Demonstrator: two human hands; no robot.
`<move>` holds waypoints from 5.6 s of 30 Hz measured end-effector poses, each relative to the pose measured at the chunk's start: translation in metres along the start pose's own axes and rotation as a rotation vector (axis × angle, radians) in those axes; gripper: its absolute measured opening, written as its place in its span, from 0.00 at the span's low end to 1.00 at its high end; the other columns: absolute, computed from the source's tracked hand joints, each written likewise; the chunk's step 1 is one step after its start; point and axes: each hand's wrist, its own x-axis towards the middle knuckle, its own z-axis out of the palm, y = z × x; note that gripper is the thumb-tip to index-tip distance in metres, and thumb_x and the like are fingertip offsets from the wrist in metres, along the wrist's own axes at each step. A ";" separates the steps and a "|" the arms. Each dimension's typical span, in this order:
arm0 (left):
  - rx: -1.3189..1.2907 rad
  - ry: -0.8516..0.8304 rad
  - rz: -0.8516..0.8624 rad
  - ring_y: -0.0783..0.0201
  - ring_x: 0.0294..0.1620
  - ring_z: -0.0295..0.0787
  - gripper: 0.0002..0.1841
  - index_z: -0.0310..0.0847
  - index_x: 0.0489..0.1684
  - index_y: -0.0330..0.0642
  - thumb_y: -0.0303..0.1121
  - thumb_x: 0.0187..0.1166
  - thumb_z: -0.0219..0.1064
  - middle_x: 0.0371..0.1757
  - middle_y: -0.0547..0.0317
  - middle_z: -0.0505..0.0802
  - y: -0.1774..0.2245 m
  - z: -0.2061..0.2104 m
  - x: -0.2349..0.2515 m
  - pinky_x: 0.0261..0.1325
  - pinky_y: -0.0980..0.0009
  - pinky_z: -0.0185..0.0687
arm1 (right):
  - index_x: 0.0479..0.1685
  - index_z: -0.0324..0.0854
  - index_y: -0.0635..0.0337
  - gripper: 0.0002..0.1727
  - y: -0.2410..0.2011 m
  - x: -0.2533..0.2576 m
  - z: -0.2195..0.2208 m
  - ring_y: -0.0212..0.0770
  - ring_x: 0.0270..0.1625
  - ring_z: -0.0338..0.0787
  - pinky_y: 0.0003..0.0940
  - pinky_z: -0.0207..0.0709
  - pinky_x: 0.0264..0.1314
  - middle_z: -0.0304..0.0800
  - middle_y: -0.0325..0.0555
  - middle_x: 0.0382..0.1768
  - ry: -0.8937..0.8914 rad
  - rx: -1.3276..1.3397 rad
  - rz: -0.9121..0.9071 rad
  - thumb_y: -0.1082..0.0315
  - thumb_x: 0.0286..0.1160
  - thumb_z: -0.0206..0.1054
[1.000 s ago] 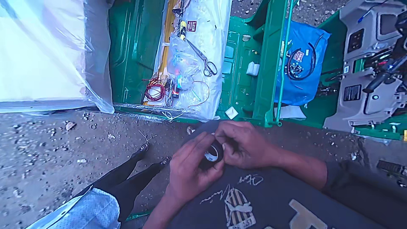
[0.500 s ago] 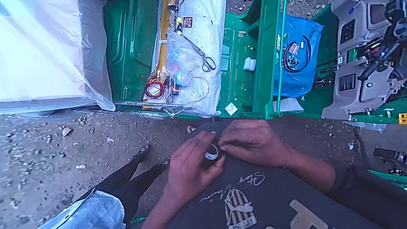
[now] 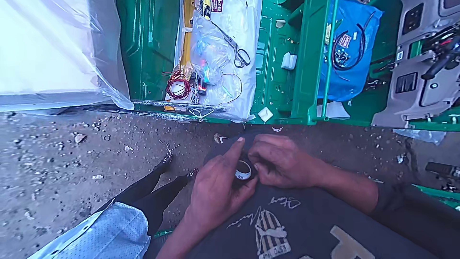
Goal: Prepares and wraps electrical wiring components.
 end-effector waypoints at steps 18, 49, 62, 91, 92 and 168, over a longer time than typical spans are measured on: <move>-0.076 0.170 -0.239 0.70 0.48 0.91 0.43 0.70 0.81 0.28 0.46 0.67 0.81 0.56 0.50 0.95 -0.001 0.028 0.026 0.47 0.72 0.88 | 0.49 0.88 0.66 0.08 0.031 0.017 -0.039 0.34 0.42 0.94 0.30 0.93 0.47 0.94 0.44 0.44 0.028 0.590 0.336 0.75 0.76 0.71; -0.101 0.376 -0.395 0.70 0.47 0.90 0.45 0.65 0.85 0.34 0.45 0.67 0.81 0.58 0.57 0.95 0.038 0.117 0.142 0.45 0.71 0.88 | 0.51 0.91 0.66 0.09 0.142 0.039 -0.171 0.33 0.45 0.93 0.28 0.93 0.49 0.94 0.43 0.47 -0.214 0.616 0.109 0.71 0.77 0.73; -0.405 0.208 -0.502 0.71 0.47 0.91 0.40 0.66 0.84 0.32 0.44 0.74 0.75 0.63 0.56 0.94 0.044 0.142 0.170 0.47 0.72 0.89 | 0.46 0.84 0.60 0.10 0.192 0.042 -0.195 0.34 0.49 0.86 0.27 0.83 0.53 0.86 0.41 0.41 -0.323 0.154 -0.205 0.66 0.89 0.59; 0.329 -0.175 -1.261 0.26 0.74 0.75 0.22 0.87 0.64 0.40 0.38 0.72 0.73 0.72 0.30 0.81 -0.281 0.216 0.257 0.64 0.28 0.78 | 0.47 0.88 0.69 0.15 0.375 0.104 -0.053 0.42 0.38 0.96 0.41 0.92 0.50 0.96 0.52 0.39 -0.107 0.694 0.860 0.68 0.69 0.81; 0.365 -0.194 -1.266 0.25 0.74 0.74 0.22 0.87 0.63 0.40 0.39 0.72 0.74 0.74 0.30 0.78 -0.281 0.220 0.257 0.63 0.29 0.79 | 0.47 0.88 0.68 0.14 0.377 0.104 -0.050 0.43 0.39 0.96 0.42 0.92 0.51 0.96 0.52 0.40 -0.110 0.694 0.870 0.67 0.70 0.80; -0.067 0.211 -0.773 0.69 0.28 0.91 0.11 0.91 0.54 0.44 0.34 0.87 0.63 0.31 0.61 0.95 -0.192 0.135 0.182 0.39 0.64 0.90 | 0.43 0.88 0.66 0.14 0.328 0.128 -0.031 0.39 0.36 0.94 0.40 0.91 0.48 0.94 0.47 0.33 -0.256 0.666 0.567 0.61 0.80 0.73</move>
